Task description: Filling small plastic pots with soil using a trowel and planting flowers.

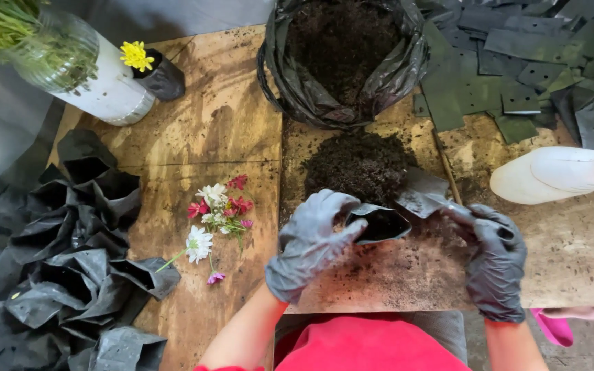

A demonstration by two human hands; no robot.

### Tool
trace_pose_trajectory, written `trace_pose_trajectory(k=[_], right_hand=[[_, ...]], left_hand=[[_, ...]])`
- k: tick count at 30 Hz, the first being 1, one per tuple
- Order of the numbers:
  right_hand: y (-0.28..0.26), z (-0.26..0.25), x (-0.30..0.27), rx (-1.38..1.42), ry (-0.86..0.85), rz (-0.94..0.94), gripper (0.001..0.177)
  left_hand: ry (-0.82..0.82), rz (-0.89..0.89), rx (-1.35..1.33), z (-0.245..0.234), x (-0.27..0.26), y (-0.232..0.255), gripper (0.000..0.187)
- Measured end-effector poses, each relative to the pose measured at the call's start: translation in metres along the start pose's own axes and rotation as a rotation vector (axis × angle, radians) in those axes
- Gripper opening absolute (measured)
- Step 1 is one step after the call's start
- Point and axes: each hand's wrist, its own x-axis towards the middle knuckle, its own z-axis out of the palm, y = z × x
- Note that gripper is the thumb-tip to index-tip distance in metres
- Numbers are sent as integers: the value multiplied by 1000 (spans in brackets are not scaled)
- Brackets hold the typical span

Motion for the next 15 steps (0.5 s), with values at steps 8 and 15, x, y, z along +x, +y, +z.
trace_pose_trajectory(k=[8, 15], right_hand=[[-18, 25, 4, 44, -66, 76, 26], [-28, 6, 7, 86, -93, 39, 23]], left_hand=[[2, -123, 17, 31, 8, -26, 12], [17, -334, -141, 23, 7, -16, 11]])
